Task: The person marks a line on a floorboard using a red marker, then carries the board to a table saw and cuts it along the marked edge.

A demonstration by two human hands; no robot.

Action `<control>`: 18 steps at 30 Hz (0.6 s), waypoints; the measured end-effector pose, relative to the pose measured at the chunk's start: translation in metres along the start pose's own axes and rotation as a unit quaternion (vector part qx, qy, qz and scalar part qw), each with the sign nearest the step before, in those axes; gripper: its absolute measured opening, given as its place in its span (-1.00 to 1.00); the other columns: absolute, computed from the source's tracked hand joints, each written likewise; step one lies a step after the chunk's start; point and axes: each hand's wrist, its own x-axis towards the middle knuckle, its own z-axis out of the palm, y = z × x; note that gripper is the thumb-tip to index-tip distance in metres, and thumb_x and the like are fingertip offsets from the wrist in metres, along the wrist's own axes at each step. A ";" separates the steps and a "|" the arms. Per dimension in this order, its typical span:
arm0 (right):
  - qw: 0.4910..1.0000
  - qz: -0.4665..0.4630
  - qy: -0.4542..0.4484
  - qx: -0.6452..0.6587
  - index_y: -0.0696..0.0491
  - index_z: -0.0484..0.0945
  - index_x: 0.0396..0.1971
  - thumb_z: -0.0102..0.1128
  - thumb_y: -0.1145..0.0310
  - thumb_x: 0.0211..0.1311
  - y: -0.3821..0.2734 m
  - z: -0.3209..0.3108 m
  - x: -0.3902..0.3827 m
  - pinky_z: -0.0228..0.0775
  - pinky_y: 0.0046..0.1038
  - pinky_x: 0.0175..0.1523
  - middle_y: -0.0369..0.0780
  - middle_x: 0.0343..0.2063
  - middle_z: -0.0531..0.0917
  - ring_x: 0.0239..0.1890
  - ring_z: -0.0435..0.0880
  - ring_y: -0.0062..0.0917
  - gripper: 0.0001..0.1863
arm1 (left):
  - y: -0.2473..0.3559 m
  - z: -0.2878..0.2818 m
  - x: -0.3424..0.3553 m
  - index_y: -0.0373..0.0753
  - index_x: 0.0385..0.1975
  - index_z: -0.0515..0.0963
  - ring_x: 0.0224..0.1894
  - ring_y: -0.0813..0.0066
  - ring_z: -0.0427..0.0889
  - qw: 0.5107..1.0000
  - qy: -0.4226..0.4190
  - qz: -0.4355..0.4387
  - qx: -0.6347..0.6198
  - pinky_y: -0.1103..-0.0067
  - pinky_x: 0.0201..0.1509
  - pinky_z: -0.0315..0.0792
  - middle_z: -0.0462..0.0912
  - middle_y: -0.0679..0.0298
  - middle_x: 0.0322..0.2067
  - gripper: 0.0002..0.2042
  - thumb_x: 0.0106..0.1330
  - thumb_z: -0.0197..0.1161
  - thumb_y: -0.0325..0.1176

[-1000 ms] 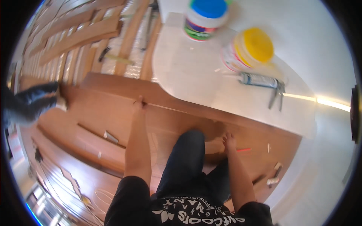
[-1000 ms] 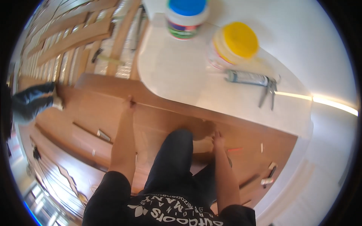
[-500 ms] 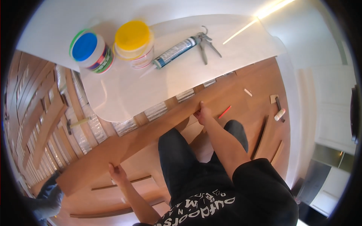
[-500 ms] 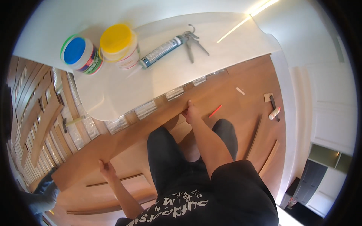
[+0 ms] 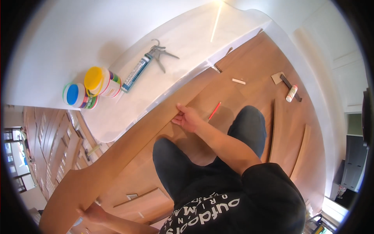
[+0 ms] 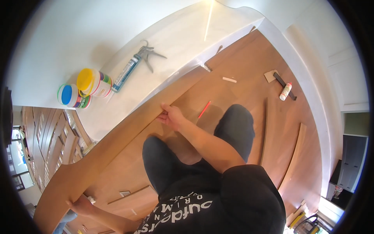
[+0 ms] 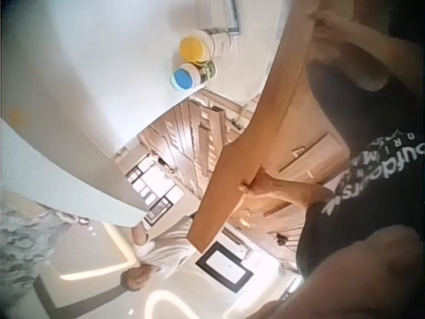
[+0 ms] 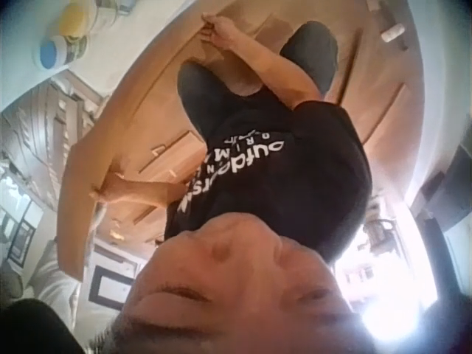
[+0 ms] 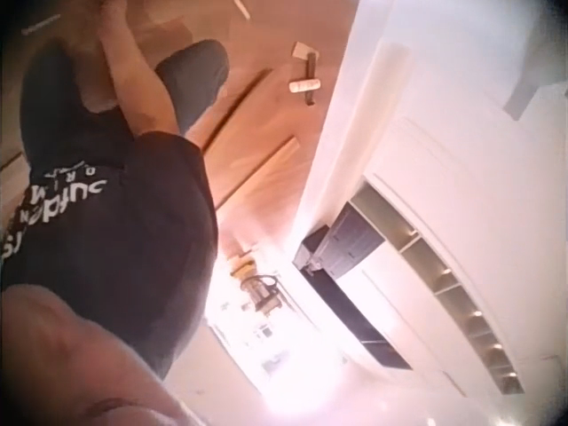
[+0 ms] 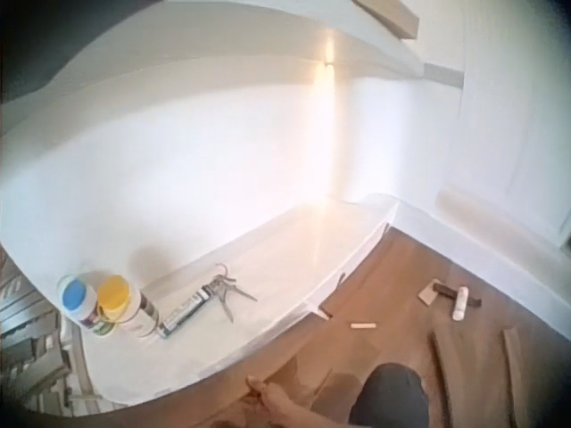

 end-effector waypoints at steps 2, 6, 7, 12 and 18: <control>0.998 0.022 -0.042 -0.029 0.02 0.61 0.00 0.07 0.12 0.59 -0.018 -0.009 -0.010 0.58 -0.28 0.16 -0.20 -0.08 0.78 -0.02 0.75 -0.40 -0.70 | 0.025 0.041 -0.014 -0.38 0.32 0.44 0.32 0.15 0.41 0.997 0.009 0.073 0.018 0.18 0.40 0.26 0.50 0.07 0.28 -0.49 0.48 0.24 -0.20; 0.992 0.062 -0.108 0.035 0.01 0.61 0.01 0.09 0.03 0.56 -0.052 -0.022 -0.033 0.57 -0.24 0.16 -0.20 -0.06 0.78 0.00 0.75 -0.37 -0.64 | 0.086 0.113 -0.044 -0.41 0.29 0.45 0.35 0.09 0.39 0.988 0.088 0.118 -0.040 0.14 0.42 0.26 0.47 0.02 0.30 -0.48 0.47 0.25 -0.18; 0.990 0.062 -0.119 0.041 0.01 0.61 0.01 0.09 0.03 0.56 -0.064 -0.028 -0.029 0.57 -0.24 0.16 -0.20 -0.06 0.78 0.00 0.75 -0.37 -0.64 | 0.105 0.128 -0.051 -0.42 0.26 0.49 0.31 0.10 0.45 0.982 0.116 0.148 -0.024 0.17 0.42 0.31 0.52 0.01 0.28 -0.53 0.49 0.20 -0.22; 0.988 -0.011 -0.053 0.147 -0.05 0.57 0.07 0.09 -0.13 0.51 -0.128 -0.121 0.028 0.44 -0.20 0.26 -0.25 0.00 0.73 0.14 0.64 -0.41 -0.53 | 0.163 0.152 -0.051 -0.43 0.19 0.55 0.23 0.12 0.55 0.979 0.063 0.191 -0.039 0.21 0.39 0.39 0.59 0.00 0.23 -0.60 0.47 0.21 -0.30; 0.988 -0.052 0.004 0.144 -0.11 0.60 -0.04 0.12 -0.06 0.53 -0.164 -0.147 0.062 0.41 -0.36 -0.03 -0.35 -0.12 0.74 -0.10 0.65 -0.55 -0.66 | 0.147 0.362 -0.169 -0.21 -0.14 0.75 0.02 0.14 0.71 0.928 -0.006 0.351 0.127 0.09 0.22 0.48 0.77 0.06 -0.08 -0.64 0.11 0.47 -0.17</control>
